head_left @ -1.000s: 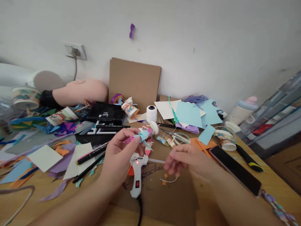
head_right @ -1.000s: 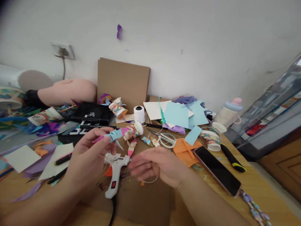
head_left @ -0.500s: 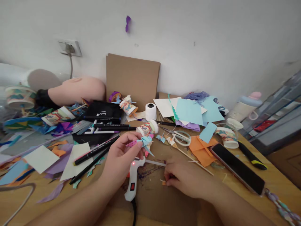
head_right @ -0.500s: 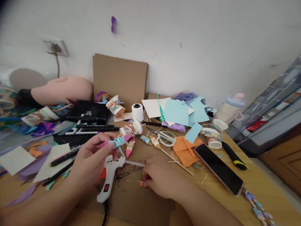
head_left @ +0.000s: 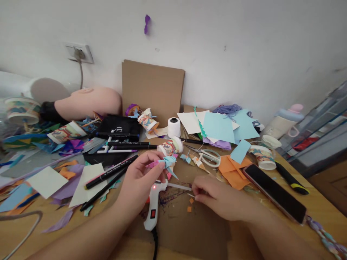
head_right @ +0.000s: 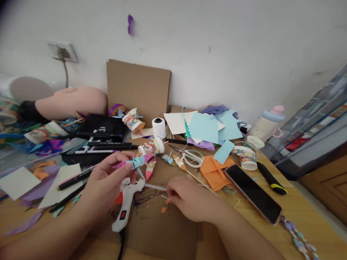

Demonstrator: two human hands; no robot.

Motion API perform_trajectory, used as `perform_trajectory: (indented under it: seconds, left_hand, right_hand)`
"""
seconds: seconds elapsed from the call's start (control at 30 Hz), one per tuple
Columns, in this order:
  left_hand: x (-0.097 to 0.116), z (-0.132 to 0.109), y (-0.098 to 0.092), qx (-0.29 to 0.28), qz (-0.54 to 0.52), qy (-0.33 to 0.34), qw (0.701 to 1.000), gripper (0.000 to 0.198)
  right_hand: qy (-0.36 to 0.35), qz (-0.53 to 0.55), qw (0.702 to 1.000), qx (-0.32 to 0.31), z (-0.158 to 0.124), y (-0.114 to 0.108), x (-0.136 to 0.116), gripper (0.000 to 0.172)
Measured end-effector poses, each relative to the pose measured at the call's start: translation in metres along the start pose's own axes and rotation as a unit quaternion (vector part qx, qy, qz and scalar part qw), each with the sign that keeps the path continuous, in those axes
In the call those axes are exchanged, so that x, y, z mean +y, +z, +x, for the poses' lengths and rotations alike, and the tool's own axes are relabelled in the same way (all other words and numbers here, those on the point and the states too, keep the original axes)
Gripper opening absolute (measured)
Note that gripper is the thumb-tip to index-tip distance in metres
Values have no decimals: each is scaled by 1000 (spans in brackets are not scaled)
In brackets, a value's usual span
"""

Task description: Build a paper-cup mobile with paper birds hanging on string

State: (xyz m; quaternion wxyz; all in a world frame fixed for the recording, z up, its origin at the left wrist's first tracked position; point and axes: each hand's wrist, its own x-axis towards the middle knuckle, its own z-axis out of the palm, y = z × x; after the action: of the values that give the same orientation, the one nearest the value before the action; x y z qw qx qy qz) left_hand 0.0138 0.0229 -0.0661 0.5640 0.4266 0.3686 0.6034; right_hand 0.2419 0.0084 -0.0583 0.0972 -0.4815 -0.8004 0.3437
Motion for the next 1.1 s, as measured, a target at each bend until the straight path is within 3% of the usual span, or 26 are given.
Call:
perform_trajectory:
  seconds: [0.1,0.2,0.33,0.47,0.7,1.1]
  left_hand:
    - [2,2,1,-19,-50,-38,998,21]
    - [3,4,0,-78,-139,-145,976,20]
    - [2,4,0,-102,-231,-246,936,14]
    - [1,1,1,-130,-252,-249,926,8]
    - [1,-1,5,-138,-231,-263,926,14]
    - [-8,-2,5,-136,-228,-275,924,8]
  right_hand:
    - [24,66,997,14,1,0,2,7]
    - [40,163,985,41,5,5,2,5]
    - [9,334,937,104,11,16,-1,10]
    - [-8,411,898,159,16,29,-8,16]
    - [18,425,881,207,19,40,-15,22]
    - [26,469,859,204,17,40,-23,25]
